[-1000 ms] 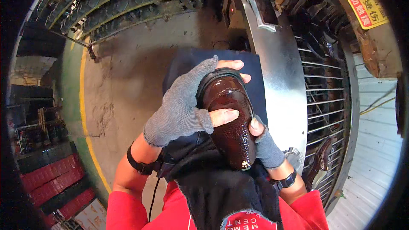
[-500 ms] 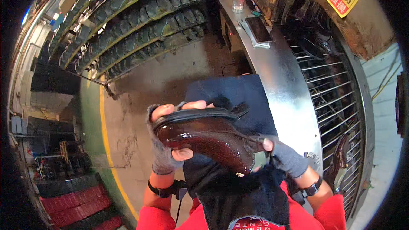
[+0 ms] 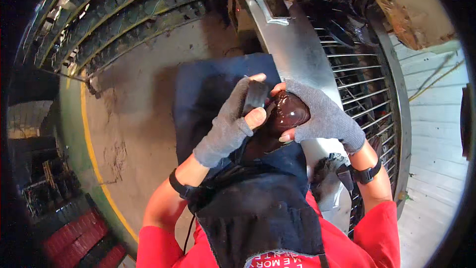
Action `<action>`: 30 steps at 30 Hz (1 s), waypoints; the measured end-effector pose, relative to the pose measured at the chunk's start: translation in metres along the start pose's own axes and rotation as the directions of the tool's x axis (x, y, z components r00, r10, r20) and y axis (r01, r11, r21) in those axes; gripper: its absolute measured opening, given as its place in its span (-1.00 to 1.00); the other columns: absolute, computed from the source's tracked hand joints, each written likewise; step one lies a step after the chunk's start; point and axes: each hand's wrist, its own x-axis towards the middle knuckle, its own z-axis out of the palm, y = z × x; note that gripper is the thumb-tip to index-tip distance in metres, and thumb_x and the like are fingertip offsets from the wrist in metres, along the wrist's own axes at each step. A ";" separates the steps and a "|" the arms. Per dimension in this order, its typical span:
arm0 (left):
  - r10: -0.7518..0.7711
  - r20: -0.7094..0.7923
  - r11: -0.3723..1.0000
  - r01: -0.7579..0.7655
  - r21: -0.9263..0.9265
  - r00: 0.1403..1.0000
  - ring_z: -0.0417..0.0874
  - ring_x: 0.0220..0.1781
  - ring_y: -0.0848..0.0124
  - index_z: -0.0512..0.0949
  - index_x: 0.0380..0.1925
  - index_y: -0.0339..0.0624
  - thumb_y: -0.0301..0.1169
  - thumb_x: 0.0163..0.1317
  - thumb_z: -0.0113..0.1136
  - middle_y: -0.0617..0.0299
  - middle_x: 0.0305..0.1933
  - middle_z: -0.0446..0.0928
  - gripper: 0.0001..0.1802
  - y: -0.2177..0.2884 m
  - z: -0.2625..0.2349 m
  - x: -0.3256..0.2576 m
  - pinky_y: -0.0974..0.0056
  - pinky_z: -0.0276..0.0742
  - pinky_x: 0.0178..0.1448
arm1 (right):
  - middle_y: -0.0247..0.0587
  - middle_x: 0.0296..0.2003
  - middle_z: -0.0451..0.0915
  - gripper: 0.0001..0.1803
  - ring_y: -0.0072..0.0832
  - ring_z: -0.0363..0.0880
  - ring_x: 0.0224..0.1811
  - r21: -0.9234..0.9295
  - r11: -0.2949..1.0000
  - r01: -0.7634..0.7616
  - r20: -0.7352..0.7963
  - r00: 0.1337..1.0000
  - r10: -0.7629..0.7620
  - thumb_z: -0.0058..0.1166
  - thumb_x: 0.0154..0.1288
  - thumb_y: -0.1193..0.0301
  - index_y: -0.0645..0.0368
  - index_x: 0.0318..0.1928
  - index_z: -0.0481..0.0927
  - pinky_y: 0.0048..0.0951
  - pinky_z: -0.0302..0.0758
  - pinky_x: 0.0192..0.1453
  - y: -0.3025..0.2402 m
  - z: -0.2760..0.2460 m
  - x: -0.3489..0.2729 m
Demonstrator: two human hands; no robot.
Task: Wiping and inspecting finished leather shoes in a manufacturing facility.
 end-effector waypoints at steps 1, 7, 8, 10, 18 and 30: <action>0.039 -0.024 0.998 -0.037 0.058 0.999 0.47 0.20 0.35 0.34 0.40 -0.26 0.20 0.38 0.27 0.16 0.18 0.45 -0.12 0.000 0.002 -0.003 0.23 0.41 0.34 | -0.14 0.05 0.67 -0.08 -0.26 0.67 0.15 0.010 1.000 0.001 0.010 1.000 -0.001 0.71 -0.13 0.10 0.17 0.24 0.57 -0.25 0.55 0.30 -0.002 0.004 0.002; 0.267 -0.174 0.938 -0.214 0.273 0.948 0.53 0.00 0.30 0.44 0.12 -0.26 0.29 0.43 -0.01 0.13 -0.03 0.47 -0.25 -0.011 0.007 -0.001 0.20 0.45 0.16 | 0.00 -0.14 0.72 -0.04 -0.06 0.77 -0.08 -0.103 0.991 -0.084 -0.038 0.996 0.080 0.70 -0.19 -0.08 0.21 0.16 0.59 -0.22 0.64 0.04 -0.021 0.019 0.014; 0.280 -0.202 0.933 -0.215 0.289 0.939 0.54 -0.01 0.28 0.44 0.12 -0.26 0.28 0.42 -0.02 0.12 -0.04 0.47 -0.25 -0.009 0.007 -0.003 0.19 0.46 0.16 | 0.00 -0.14 0.72 -0.04 -0.06 0.77 -0.08 -0.095 0.992 -0.082 -0.049 0.996 0.077 0.70 -0.19 -0.08 0.21 0.16 0.59 -0.22 0.64 0.04 -0.026 0.021 0.014; 0.269 -0.198 0.929 -0.200 0.311 0.943 0.55 0.03 0.27 0.44 0.11 -0.27 0.31 0.39 -0.02 0.12 -0.02 0.46 -0.22 -0.009 0.004 -0.009 0.17 0.46 0.17 | 0.06 -0.14 0.72 -0.03 0.03 0.76 -0.08 -0.219 0.975 -0.033 -0.085 0.996 0.015 0.66 -0.17 -0.14 0.22 0.16 0.59 -0.19 0.65 0.02 -0.038 0.025 0.016; 0.159 -0.013 0.872 -0.134 0.470 0.987 0.49 0.23 0.21 0.36 0.26 -0.32 0.40 0.10 0.34 0.06 0.14 0.41 0.06 0.021 -0.014 -0.046 0.11 0.41 0.36 | 0.01 -0.13 0.69 -0.13 0.06 0.72 -0.16 -0.374 0.926 0.055 0.033 0.998 -0.046 0.56 -0.14 -0.14 0.19 0.06 0.55 -0.03 0.64 -0.13 -0.074 0.040 0.011; -0.005 -0.097 0.996 0.014 0.091 0.995 0.53 -0.23 0.40 0.52 -0.37 -0.28 -0.19 0.67 -0.13 0.19 -0.33 0.53 -0.54 0.041 0.009 -0.044 0.22 0.46 0.09 | 0.06 -0.07 0.61 0.06 0.06 0.71 -0.12 -0.304 0.950 -0.070 0.176 0.976 0.129 0.53 -0.12 -0.32 0.29 0.13 0.49 -0.08 0.65 -0.08 -0.087 0.048 -0.029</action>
